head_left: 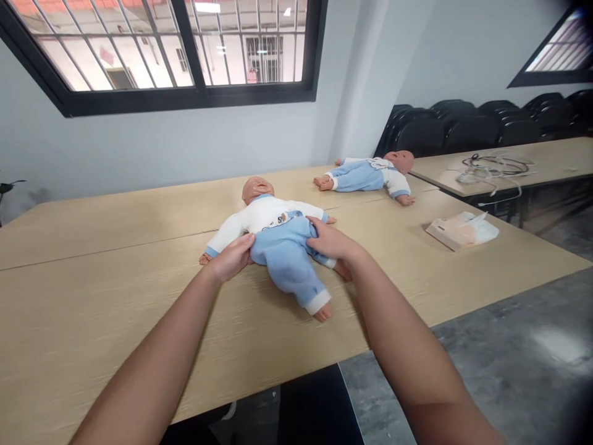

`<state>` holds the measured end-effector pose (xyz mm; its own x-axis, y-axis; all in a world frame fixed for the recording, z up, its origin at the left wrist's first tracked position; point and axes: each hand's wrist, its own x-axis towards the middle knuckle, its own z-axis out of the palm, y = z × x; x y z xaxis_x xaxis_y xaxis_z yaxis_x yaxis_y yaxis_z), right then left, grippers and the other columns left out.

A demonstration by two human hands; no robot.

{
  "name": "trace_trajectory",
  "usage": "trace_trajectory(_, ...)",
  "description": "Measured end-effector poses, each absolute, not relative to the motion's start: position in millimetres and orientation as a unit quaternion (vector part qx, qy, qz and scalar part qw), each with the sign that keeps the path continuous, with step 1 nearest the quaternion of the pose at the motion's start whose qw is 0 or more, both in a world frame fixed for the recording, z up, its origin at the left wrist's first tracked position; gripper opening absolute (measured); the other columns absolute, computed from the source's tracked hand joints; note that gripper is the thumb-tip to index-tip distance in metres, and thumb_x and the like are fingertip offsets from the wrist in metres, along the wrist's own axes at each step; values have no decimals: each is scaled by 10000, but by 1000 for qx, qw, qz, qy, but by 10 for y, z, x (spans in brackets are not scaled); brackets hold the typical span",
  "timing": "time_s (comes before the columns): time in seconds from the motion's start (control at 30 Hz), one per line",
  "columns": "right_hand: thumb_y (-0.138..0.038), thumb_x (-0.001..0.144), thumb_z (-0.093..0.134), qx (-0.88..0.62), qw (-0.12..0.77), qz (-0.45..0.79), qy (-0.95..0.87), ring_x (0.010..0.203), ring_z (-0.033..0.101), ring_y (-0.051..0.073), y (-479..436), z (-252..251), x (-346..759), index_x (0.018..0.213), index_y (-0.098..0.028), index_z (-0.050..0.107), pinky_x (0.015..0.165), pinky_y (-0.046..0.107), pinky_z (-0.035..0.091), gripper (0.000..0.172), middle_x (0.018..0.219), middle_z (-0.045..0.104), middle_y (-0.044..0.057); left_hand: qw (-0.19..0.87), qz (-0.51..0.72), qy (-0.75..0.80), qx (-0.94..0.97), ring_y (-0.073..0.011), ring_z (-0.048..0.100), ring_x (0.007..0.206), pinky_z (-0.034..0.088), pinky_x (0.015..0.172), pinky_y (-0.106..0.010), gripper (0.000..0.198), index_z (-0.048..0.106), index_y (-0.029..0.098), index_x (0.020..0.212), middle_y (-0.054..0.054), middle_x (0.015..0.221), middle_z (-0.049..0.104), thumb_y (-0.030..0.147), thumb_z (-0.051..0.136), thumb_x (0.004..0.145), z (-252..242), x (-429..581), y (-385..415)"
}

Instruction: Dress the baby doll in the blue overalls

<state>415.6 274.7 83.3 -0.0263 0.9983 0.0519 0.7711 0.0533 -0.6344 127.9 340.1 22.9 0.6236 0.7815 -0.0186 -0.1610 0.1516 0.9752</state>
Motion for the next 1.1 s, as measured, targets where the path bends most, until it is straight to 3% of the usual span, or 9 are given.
trace_trajectory(0.13,-201,794,628,-658,237,212,-683,1370,573,359,2759,812,4147,1592,-84,393,1171,474,437,840,1566,529,215,688,319,333,560,-221,670,825,540,791,-355,433,726,179,949,-62,826,704,598,771,847,177,1232,3459)
trace_trajectory(0.2,-215,804,620,-658,234,204,-686,1382,563,363,2770,794,4151,1597,-77,384,1175,470,432,839,1579,513,216,674,347,334,560,-222,672,864,539,821,-344,401,730,168,924,-62,847,710,543,818,815,157,1225,3502)
trace_trajectory(0.3,-222,801,620,-653,238,196,-691,1388,558,362,2786,768,4165,1589,-91,404,1179,466,428,827,1585,512,203,644,427,332,541,-223,673,996,543,891,-339,407,697,180,1014,-80,997,721,557,733,864,146,1262,3563)
trace_trajectory(0.4,-206,787,612,-636,243,196,-706,1352,587,348,2792,755,4179,1567,-106,439,1158,456,451,806,1554,552,187,594,505,340,526,-198,677,974,554,900,-342,334,605,206,1034,-60,945,679,524,606,932,143,1316,3620)
trace_trajectory(0.53,-186,764,605,-618,252,194,-719,1363,578,338,2791,752,4176,1542,-127,476,1164,450,446,791,1547,566,165,503,549,384,546,-189,652,910,555,891,-367,209,540,225,1033,-34,895,619,395,590,924,112,1338,3664)
trace_trajectory(0.73,-219,794,598,-641,235,173,-710,1358,580,367,2787,717,4166,1577,-124,427,1141,484,462,807,1563,543,182,335,529,434,648,-219,550,1024,455,975,-371,185,615,228,994,-55,1076,593,326,697,860,208,1241,3572)
trace_trajectory(0.87,-305,868,605,-661,233,94,-707,1438,489,407,2590,714,4144,1617,-58,318,1205,572,366,840,1595,479,244,334,420,388,749,-230,540,849,437,853,-370,203,685,231,841,-33,826,631,425,671,902,341,1145,3487)
trace_trajectory(0.97,-387,977,526,-640,311,-15,-703,1376,521,390,2214,678,4034,1507,-109,450,1192,615,339,603,1491,570,230,363,349,348,791,-235,557,834,437,815,-356,300,694,223,738,-33,777,656,490,700,876,352,1103,3452)
trace_trajectory(1.1,-380,1041,452,-612,417,-42,-671,1029,635,293,1539,488,3789,1103,-206,593,922,461,513,232,1084,670,132,422,308,323,789,-202,576,776,452,726,-310,435,675,206,797,-14,813,667,628,641,895,278,1080,3471)
